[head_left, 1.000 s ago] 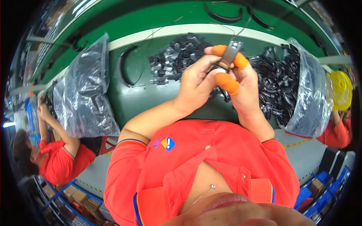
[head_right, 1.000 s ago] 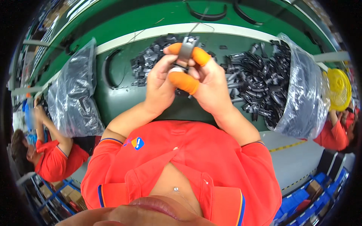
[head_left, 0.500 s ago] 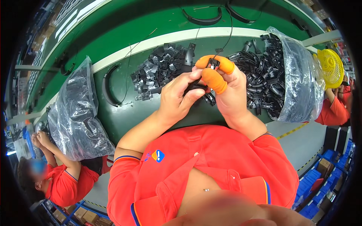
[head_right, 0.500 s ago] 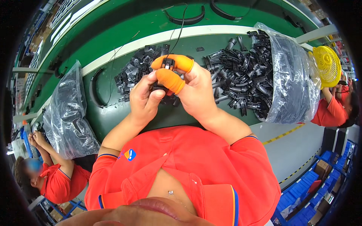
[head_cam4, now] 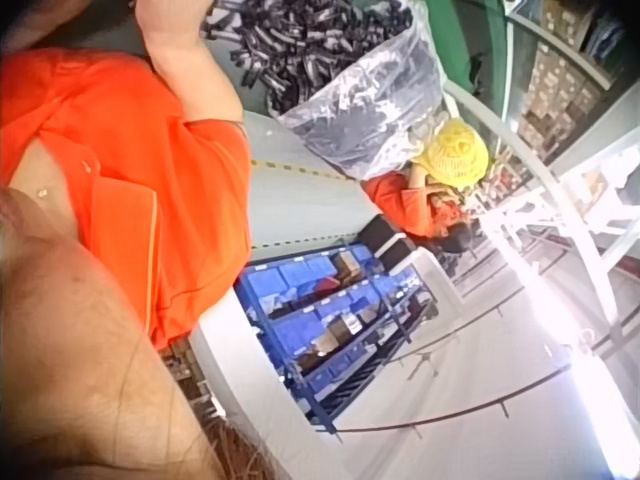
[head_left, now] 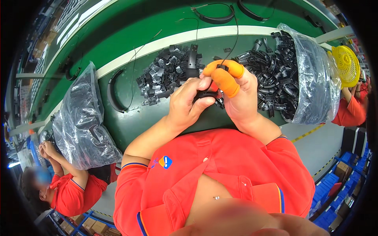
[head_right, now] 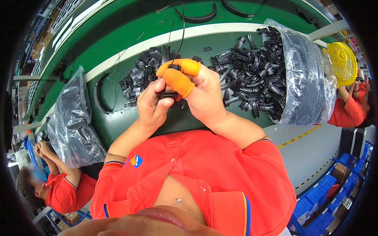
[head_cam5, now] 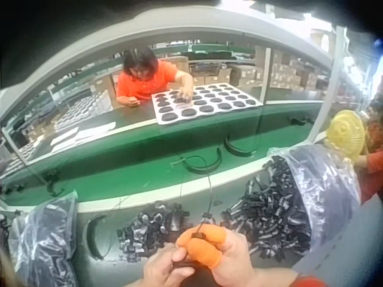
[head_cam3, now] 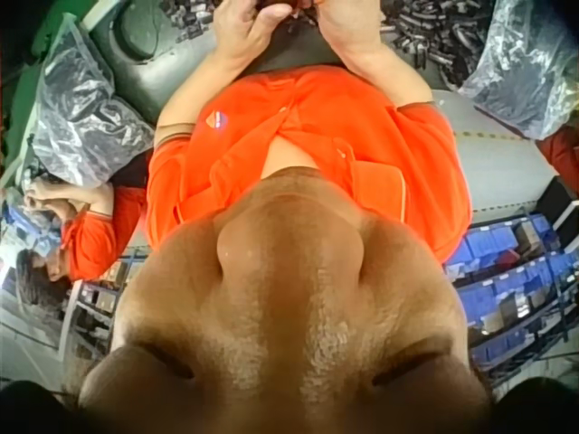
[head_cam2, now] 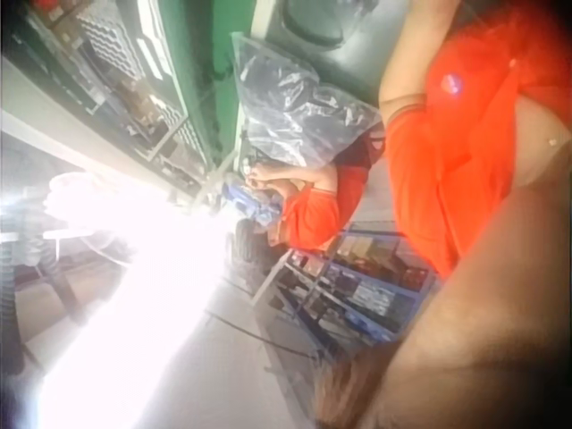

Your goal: The person assembles headphone headbands by taking a headband from the conveyor, snapping plastic pieces onto its ends by hand, and placing the assembled headband back onto the conveyor.

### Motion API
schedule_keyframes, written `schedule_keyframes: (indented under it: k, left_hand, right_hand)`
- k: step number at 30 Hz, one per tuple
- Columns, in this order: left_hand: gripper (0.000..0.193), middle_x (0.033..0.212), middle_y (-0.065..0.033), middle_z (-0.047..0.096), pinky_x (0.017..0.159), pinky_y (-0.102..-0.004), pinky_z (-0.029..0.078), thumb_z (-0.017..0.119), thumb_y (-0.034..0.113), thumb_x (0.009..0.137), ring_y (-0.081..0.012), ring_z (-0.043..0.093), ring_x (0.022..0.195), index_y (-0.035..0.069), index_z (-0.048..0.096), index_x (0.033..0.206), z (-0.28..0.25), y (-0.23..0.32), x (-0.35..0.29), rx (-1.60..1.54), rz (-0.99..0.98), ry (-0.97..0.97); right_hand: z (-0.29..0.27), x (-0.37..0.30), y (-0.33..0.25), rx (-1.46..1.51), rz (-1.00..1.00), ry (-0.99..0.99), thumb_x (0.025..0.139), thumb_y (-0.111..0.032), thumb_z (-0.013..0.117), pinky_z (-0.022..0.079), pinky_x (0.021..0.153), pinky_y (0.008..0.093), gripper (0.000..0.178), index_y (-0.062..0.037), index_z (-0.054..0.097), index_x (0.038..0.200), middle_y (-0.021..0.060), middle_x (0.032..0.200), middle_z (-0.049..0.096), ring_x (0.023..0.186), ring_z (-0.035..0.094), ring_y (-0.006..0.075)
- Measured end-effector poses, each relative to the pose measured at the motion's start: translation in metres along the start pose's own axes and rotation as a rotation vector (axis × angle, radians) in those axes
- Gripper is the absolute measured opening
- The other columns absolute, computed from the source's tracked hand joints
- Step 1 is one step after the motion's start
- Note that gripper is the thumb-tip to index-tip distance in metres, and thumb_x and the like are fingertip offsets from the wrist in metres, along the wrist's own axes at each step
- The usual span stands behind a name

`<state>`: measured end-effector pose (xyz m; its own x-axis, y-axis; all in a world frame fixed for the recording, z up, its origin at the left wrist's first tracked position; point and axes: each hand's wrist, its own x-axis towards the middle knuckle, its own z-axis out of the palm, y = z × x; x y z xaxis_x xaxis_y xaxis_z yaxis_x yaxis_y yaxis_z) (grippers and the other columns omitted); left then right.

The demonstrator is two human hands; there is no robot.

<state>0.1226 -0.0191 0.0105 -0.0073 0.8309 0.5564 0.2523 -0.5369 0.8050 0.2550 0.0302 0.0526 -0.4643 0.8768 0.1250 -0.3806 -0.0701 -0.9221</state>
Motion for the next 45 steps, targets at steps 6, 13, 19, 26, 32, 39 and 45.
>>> schedule_keyframes:
  k: [6, 13, 19, 26, 32, 39, 45]
  left_hand:
    - [0.03, 0.08, -0.0101, 0.06, 0.058, -0.0259, 0.049, 0.055, 0.024, 0.088, -0.0167, 0.064, 0.068, -0.003, 0.051, 0.1, 0.011, 0.002, -0.003, -0.168, -0.235, 0.091]
    - [0.03, 0.081, -0.0076, 0.061, 0.064, -0.0244, 0.048, 0.053, 0.024, 0.09, -0.0129, 0.062, 0.073, -0.002, 0.05, 0.104, 0.016, 0.001, 0.006, -0.316, -0.288, 0.069]
    - [0.032, 0.092, -0.0095, 0.061, 0.071, -0.0256, 0.047, 0.052, 0.025, 0.09, -0.0152, 0.06, 0.085, -0.002, 0.05, 0.108, 0.011, -0.004, 0.011, -0.031, -0.187, 0.018]
    - [0.035, 0.075, -0.0053, 0.056, 0.057, -0.0244, 0.043, 0.045, 0.031, 0.093, -0.0112, 0.053, 0.06, -0.002, 0.055, 0.093, 0.008, 0.001, 0.015, -0.19, -0.155, 0.122]
    - [0.031, 0.08, -0.0081, 0.059, 0.067, -0.028, 0.046, 0.045, 0.029, 0.092, -0.0186, 0.058, 0.071, 0.0, 0.055, 0.09, 0.003, -0.006, 0.011, -0.198, -0.218, 0.104]
    - [0.065, 0.094, -0.0098, 0.061, 0.079, -0.0312, 0.045, 0.027, 0.053, 0.092, -0.0214, 0.058, 0.089, -0.007, 0.052, 0.103, -0.005, 0.016, 0.014, -0.556, -0.479, -0.024]
    - [0.051, 0.093, -0.0101, 0.062, 0.079, -0.0339, 0.046, 0.077, 0.033, 0.064, -0.0281, 0.06, 0.085, 0.003, 0.059, 0.1, -0.01, 0.016, 0.011, 0.11, -0.195, -0.224]
  right_hand:
    - [0.003, 0.002, 0.011, -0.012, -0.041, 0.084, 0.09, -0.014, 0.051, 0.042, 0.049, 0.0174, 0.019, 0.002, 0.059, 0.096, 0.0062, 0.079, 0.062, 0.066, 0.057, 0.0089]
    - [0.001, 0.004, 0.013, 0.013, 0.005, 0.098, 0.092, -0.018, 0.047, 0.037, 0.045, 0.015, 0.023, -0.0002, 0.055, 0.104, 0.0044, 0.087, 0.062, 0.066, 0.056, 0.0056]
    - [-0.006, 0.007, 0.013, -0.184, -0.182, 0.008, 0.092, -0.018, 0.046, 0.039, 0.052, 0.0158, 0.027, 0.0015, 0.054, 0.109, 0.0059, 0.089, 0.064, 0.072, 0.058, 0.0071]
    - [0.009, 0.012, -0.004, 0.173, 0.072, -0.126, 0.088, -0.013, 0.052, 0.04, 0.065, 0.0168, 0.03, 0.0, 0.052, 0.116, 0.0078, 0.105, 0.061, 0.082, 0.055, 0.0066]
    - [-0.009, 0.013, 0.01, -0.16, 0.029, -0.255, 0.077, -0.004, 0.064, 0.038, 0.086, 0.0238, 0.04, -0.001, 0.053, 0.116, 0.0064, 0.113, 0.056, 0.098, 0.05, 0.0117]
    - [-0.013, 0.009, 0.0, -0.607, -0.246, -0.237, 0.071, -0.007, 0.071, 0.047, 0.075, 0.023, 0.032, -0.0031, 0.059, 0.101, 0.0044, 0.103, 0.062, 0.086, 0.058, 0.0132]
    - [-0.022, 0.003, 0.015, -0.803, -0.525, -0.247, 0.064, -0.011, 0.07, 0.05, 0.071, 0.0333, 0.028, -0.0036, 0.061, 0.09, 0.0126, 0.089, 0.063, 0.079, 0.062, 0.0301]
